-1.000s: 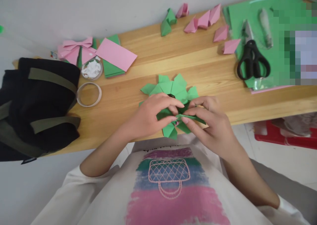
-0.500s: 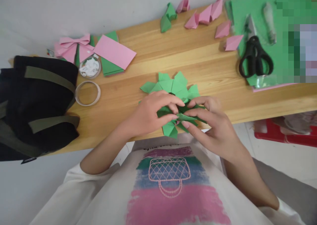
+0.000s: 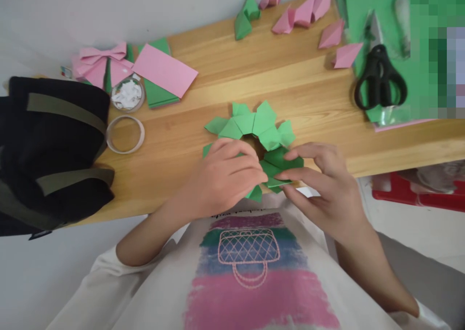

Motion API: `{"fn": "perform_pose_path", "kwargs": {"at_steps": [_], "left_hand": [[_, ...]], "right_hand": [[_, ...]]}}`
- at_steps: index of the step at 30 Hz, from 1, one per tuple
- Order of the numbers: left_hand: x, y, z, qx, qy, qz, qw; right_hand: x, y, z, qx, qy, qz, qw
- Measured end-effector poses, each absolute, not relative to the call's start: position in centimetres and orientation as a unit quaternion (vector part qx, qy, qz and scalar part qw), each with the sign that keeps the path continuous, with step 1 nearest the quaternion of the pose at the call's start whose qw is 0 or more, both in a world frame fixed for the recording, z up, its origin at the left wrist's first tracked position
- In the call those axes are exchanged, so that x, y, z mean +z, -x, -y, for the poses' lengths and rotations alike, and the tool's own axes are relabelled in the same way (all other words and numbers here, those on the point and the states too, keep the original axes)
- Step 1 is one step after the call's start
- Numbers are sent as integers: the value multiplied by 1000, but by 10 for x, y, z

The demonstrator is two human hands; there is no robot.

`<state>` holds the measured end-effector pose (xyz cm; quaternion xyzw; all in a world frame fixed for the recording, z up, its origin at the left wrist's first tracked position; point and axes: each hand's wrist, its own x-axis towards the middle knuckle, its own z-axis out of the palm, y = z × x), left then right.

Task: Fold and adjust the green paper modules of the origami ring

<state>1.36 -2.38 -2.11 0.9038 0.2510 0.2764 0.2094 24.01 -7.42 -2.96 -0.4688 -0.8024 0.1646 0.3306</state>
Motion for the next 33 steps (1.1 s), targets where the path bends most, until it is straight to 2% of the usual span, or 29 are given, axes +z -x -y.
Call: {"fn": "perform_pose_path", "kwargs": {"at_steps": [5, 11, 16, 28, 33], "left_hand": [[-23, -12, 38, 295, -889, -263, 231], [-19, -15, 48, 276, -917, -270, 98], [-18, -15, 51, 275, -919, -274, 66], [-23, -17, 49, 292, -863, -365, 192], [-26, -14, 40, 280, -863, -369, 201]], "right_hand": [[-33, -240, 82, 124, 465, 807, 342], [-32, -239, 87, 108, 465, 815, 327], [-35, -239, 87, 100, 462, 814, 338], [-32, -231, 80, 165, 485, 779, 361], [-32, -225, 79, 174, 519, 747, 376]]}}
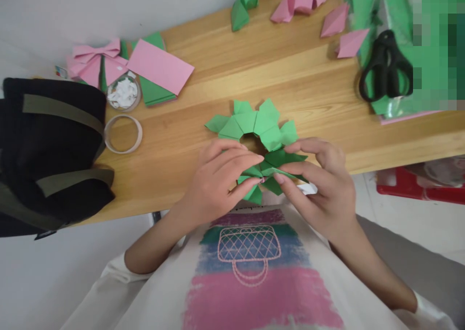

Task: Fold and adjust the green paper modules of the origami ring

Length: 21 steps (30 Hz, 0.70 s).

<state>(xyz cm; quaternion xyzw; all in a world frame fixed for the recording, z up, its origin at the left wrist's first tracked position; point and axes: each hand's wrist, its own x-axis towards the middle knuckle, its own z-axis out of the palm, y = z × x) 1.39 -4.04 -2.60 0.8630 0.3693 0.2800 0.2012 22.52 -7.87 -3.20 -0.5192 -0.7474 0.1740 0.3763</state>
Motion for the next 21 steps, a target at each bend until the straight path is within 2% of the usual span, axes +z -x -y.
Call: {"fn": "perform_pose_path", "kwargs": {"at_steps": [10, 16, 21], "left_hand": [[-27, -9, 29, 198, -906, -343, 148], [-28, -7, 28, 203, -911, -333, 137], [-29, -6, 28, 207, -913, -324, 140]], "right_hand": [[-34, -221, 81, 201, 559, 704, 390], [-35, -226, 81, 149, 510, 758, 379], [-33, -228, 80, 171, 457, 799, 352]]}}
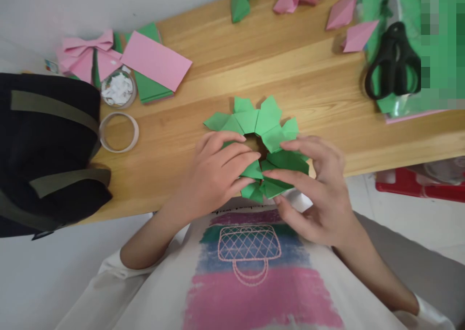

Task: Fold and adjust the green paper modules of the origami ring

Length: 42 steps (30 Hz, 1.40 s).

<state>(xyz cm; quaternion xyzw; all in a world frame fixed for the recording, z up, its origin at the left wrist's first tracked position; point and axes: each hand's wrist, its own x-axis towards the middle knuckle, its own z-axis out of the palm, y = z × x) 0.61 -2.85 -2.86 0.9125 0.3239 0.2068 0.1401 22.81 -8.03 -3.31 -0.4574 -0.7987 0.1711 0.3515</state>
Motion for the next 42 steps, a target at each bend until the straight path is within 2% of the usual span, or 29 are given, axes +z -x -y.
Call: {"fn": "perform_pose_path", "kwargs": {"at_steps": [8, 15, 21, 27, 35, 42], "left_hand": [[-27, -6, 27, 202, -915, -317, 143], [-27, -6, 28, 196, -914, -324, 146], [-27, -6, 27, 201, -915, -322, 139], [-29, -7, 27, 238, -908, -315, 139], [-32, -8, 29, 245, -904, -318, 148], [-31, -9, 29, 240, -902, -324, 151]], "right_hand": [[-31, -235, 77, 231, 424, 813, 326], [-30, -234, 74, 201, 421, 832, 301], [-30, -227, 74, 184, 446, 815, 322], [-30, -221, 75, 182, 510, 751, 378], [-29, -216, 75, 246, 548, 708, 371], [-27, -219, 74, 247, 552, 719, 342]]}}
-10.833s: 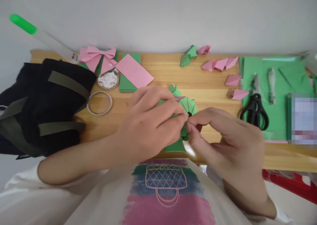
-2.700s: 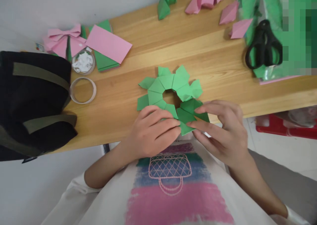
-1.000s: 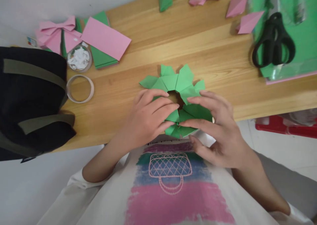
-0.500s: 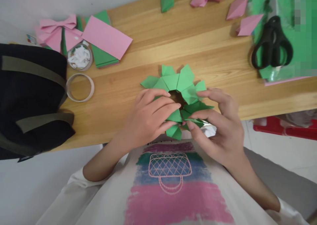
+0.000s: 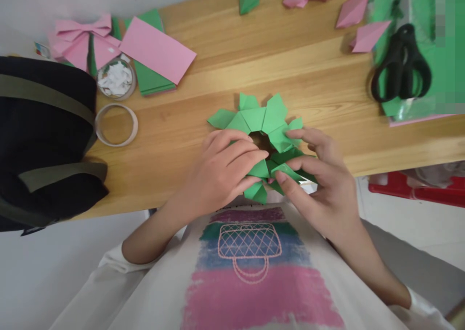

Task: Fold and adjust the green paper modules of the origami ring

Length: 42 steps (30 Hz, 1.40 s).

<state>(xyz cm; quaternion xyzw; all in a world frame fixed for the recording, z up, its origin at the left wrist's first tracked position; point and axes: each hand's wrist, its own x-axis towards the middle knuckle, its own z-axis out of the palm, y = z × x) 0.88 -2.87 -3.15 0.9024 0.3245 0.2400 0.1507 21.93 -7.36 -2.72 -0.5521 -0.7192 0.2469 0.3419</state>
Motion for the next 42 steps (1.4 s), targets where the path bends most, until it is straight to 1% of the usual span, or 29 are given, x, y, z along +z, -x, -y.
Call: {"fn": "perform_pose_path", "kwargs": {"at_steps": [5, 16, 31, 35, 42], "left_hand": [[-31, -9, 28, 236, -906, -318, 148], [-32, -8, 27, 233, -912, -307, 142], [-31, -8, 28, 226, -906, -317, 164], [-33, -9, 28, 227, -904, -322, 166], [-36, -10, 28, 237, -908, -308, 153]], "right_hand": [[-25, -220, 73, 252, 548, 730, 323], [-24, -219, 70, 232, 552, 738, 311], [-22, -218, 66, 219, 558, 745, 291], [-20, -219, 63, 234, 571, 734, 282], [-21, -219, 59, 242, 577, 722, 295]]}}
